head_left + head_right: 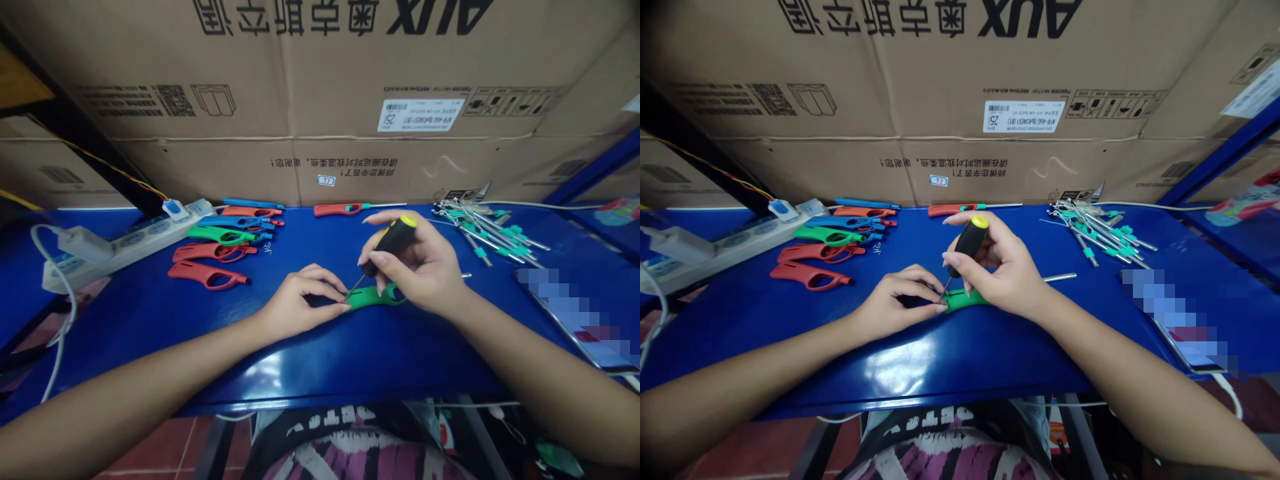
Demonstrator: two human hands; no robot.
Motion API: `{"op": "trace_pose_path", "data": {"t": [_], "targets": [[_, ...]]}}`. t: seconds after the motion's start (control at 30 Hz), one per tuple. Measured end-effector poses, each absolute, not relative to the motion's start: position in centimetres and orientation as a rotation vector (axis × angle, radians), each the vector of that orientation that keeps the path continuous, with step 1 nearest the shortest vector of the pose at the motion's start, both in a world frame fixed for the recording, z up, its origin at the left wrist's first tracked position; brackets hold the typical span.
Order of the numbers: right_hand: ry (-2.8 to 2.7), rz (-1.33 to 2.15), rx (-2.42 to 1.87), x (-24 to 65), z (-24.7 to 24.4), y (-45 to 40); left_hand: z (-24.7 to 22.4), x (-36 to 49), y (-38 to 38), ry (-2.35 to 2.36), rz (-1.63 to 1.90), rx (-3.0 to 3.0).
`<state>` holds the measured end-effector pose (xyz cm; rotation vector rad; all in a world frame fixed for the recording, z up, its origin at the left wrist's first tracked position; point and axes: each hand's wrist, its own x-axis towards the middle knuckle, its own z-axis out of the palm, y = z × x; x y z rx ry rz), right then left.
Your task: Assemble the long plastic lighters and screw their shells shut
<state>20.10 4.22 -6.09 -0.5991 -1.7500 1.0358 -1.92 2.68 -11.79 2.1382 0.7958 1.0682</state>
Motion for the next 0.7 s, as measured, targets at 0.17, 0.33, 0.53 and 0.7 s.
{"op": "trace_pose_path", "data": {"t": [0.17,0.33,0.53,0.7], "targets": [[-1.838,0.899,-0.653,20.2,-4.3,4.6,-11.0,-1.6,2.2,0.977,0.866,2.272],[-1.736,0.706,-0.645,19.9,-5.1,6.1,-10.6,-0.6,2.0,1.023,0.709,2.337],[-1.656,0.606,-0.673,20.3,-6.3,7.1,-11.2,1.2,2.9,0.92,0.661,2.317],[-1.646,0.665,-0.679,21.0,-6.8,6.9,-12.4,1.4,3.2,0.855,0.815,2.289]]}}
